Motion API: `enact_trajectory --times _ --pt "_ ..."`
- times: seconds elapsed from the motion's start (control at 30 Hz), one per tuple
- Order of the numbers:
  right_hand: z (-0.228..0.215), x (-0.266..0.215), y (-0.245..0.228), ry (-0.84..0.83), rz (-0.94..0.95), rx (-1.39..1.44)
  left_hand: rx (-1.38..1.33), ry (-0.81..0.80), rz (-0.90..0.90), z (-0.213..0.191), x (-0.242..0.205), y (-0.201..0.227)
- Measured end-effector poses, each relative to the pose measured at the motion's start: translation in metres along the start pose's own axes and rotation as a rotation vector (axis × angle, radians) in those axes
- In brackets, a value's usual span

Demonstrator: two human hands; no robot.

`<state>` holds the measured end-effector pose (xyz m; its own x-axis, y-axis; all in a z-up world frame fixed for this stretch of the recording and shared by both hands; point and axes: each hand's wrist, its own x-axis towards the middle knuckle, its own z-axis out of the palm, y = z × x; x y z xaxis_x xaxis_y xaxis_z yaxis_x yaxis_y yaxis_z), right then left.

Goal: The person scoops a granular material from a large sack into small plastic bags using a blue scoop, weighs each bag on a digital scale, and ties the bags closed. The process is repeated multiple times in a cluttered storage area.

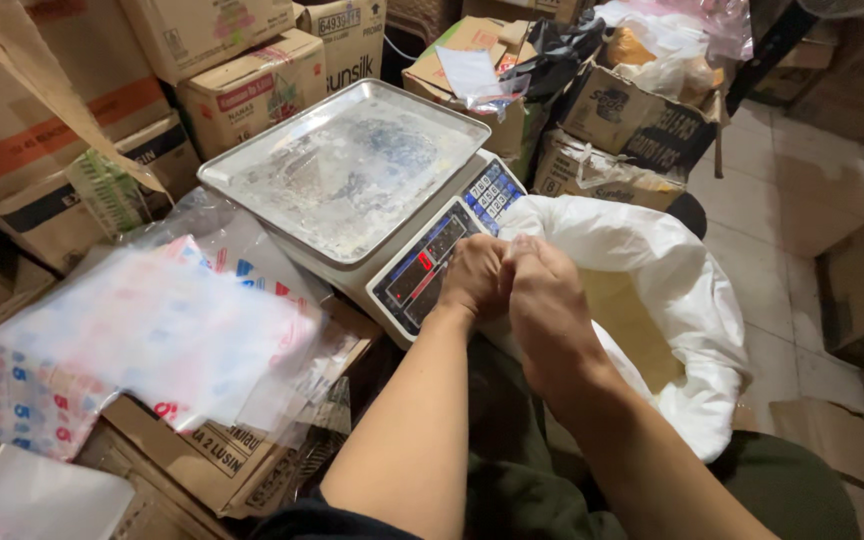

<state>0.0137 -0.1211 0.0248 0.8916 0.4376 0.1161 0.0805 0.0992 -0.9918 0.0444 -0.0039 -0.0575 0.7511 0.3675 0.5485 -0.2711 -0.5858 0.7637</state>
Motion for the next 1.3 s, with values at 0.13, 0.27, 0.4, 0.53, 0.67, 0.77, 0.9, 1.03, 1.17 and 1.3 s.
enact_trajectory --times 0.13,0.27,0.4,0.53,0.67,0.77,0.9,1.03,1.17,1.3 --pt "0.006 -0.018 -0.019 -0.004 0.049 -0.017 -0.042 -0.013 -0.081 -0.004 -0.004 0.004" --pt "0.006 -0.033 -0.037 -0.024 0.048 -0.024 -0.036 -0.014 -0.076 -0.008 -0.004 0.01" --pt "-0.01 -0.024 -0.06 -0.016 -0.037 -0.139 -0.077 -0.118 -0.218 -0.01 0.002 0.023" --pt "-0.037 0.013 -0.067 -0.003 0.062 0.083 -0.037 -0.266 -0.125 -0.011 0.012 0.039" --pt "-0.073 0.06 -0.072 0.008 0.254 0.33 -0.292 -0.445 -0.101 -0.013 0.01 0.048" --pt "-0.088 0.084 -0.073 -0.076 0.387 0.512 -0.358 -0.512 -0.039 -0.006 0.009 0.042" --pt "-0.083 0.083 -0.075 0.024 0.251 0.303 -0.517 -0.494 -0.136 0.013 0.015 0.019" --pt "-0.081 0.057 -0.08 -0.097 -1.142 -0.985 -0.673 -0.445 -0.252 0.025 0.023 -0.008" --pt "-0.074 0.049 -0.066 -0.318 -1.275 -1.553 -0.638 -0.474 -0.315 0.028 0.027 -0.017" --pt "-0.086 0.054 -0.064 -0.579 -0.52 -1.559 -0.528 -0.499 -0.273 0.022 0.027 -0.014"
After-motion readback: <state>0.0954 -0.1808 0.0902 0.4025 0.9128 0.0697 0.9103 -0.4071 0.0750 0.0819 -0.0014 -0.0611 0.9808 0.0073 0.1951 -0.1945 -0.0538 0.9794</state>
